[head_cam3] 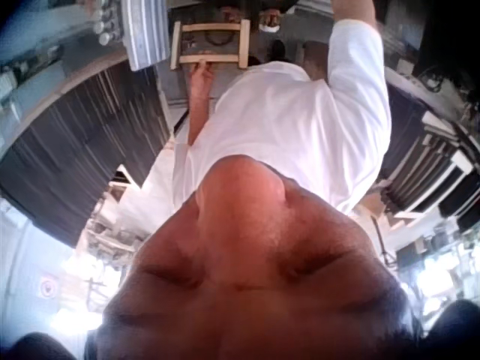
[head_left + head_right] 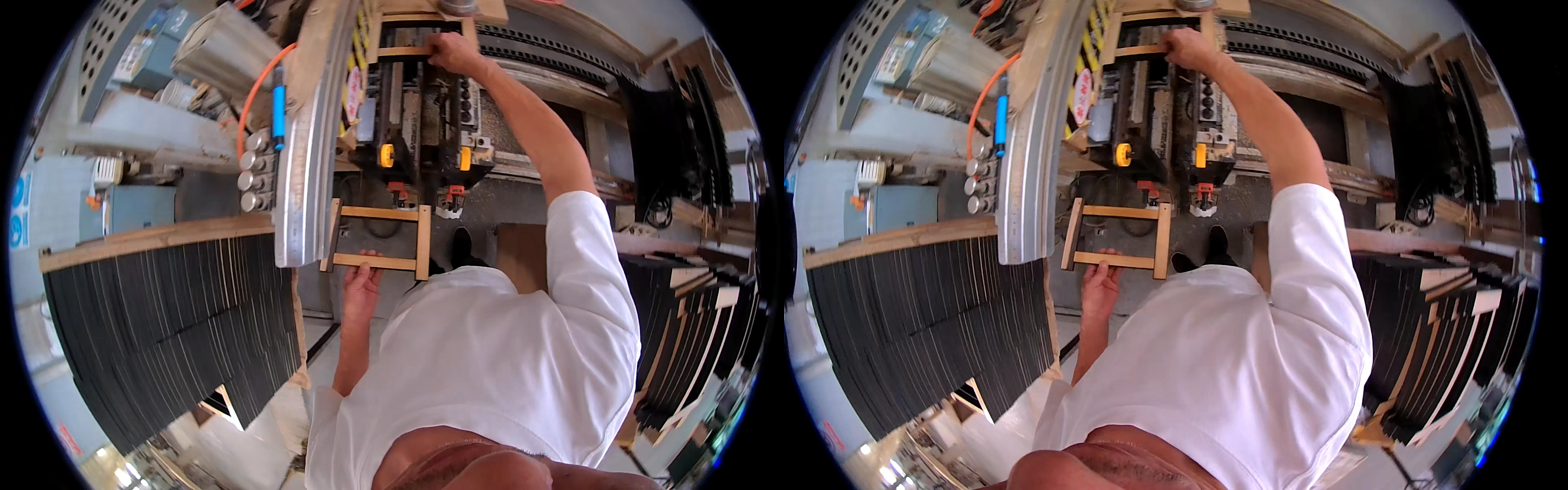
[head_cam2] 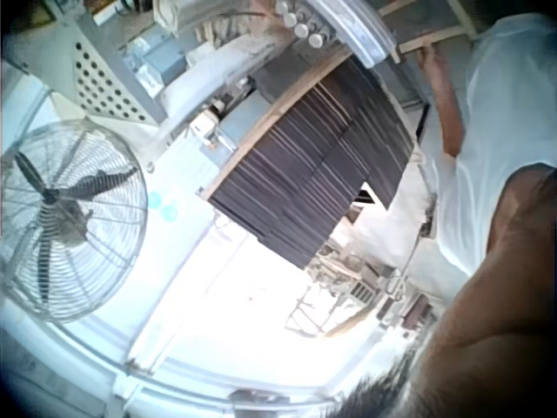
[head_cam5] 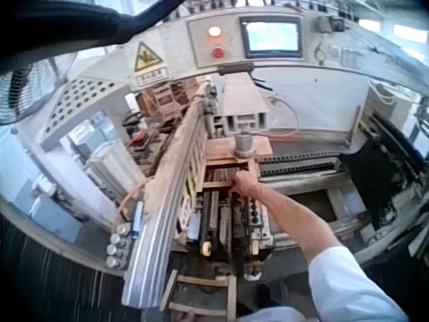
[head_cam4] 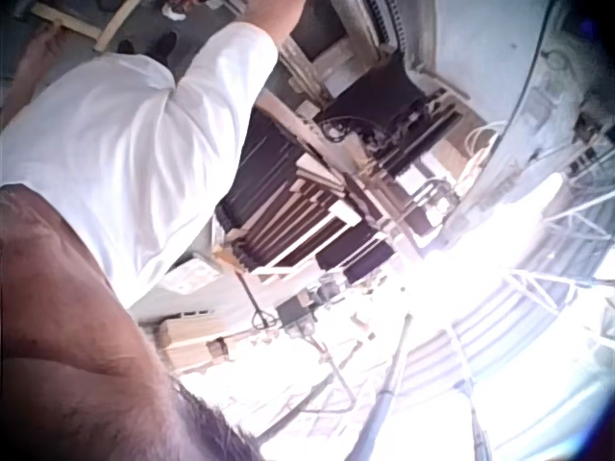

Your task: The person repeatedly picks up small wooden frames from a stack, places them into a machine, and then removes them to place them on a different stack. The person handles the frames one at a time in a repetitive cycle.

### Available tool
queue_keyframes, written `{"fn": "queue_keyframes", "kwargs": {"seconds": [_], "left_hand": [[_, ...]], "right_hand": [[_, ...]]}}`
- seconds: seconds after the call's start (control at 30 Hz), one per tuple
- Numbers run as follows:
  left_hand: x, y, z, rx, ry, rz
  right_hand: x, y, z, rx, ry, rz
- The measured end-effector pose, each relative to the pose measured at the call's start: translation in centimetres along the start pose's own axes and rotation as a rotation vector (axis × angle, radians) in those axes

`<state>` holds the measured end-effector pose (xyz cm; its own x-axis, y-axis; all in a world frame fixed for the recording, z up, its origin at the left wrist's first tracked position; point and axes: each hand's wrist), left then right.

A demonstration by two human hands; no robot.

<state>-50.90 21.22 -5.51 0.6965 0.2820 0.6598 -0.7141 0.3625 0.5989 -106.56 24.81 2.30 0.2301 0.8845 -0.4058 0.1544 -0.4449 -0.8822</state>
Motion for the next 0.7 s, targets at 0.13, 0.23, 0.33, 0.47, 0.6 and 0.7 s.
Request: {"fn": "queue_keyframes", "kwargs": {"seconds": [0.13,0.23,0.33,0.47,0.6,0.7], "left_hand": [[-1.3,-1.8,0.6,-0.072,-0.005,0.049],[-1.7,-1.9,0.7,-0.105,-0.006,0.158],[-1.7,-1.8,-0.1,-0.125,0.044,0.172],[-1.3,-2.2,-2.0,-0.108,0.054,0.234],[-1.2,-1.9,-3.8,-0.118,0.084,0.24],[-0.8,-1.0,-4.5,-0.108,0.11,0.271]], "right_hand": [[-0.6,0.2,-1.6,0.165,0.048,-0.14],[-0.3,-0.9,-2.5,0.298,-0.027,-0.255],[0.8,-0.5,-1.2,0.345,-0.112,-0.178],[0.5,0.3,-1.0,0.38,-0.183,-0.122],[0.1,-0.1,-1.4,0.429,-0.196,-0.153],[0.3,-0.5,-1.1,0.368,-0.179,-0.167]]}}
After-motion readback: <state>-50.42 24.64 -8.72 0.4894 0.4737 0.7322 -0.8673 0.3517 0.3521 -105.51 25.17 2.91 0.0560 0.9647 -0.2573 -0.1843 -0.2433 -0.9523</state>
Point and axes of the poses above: each hand's wrist, its own x-axis away from the middle knuckle, its own y-axis out of the palm, z = x × y, and after that the axes turned 15 degrees about -y, right-handed
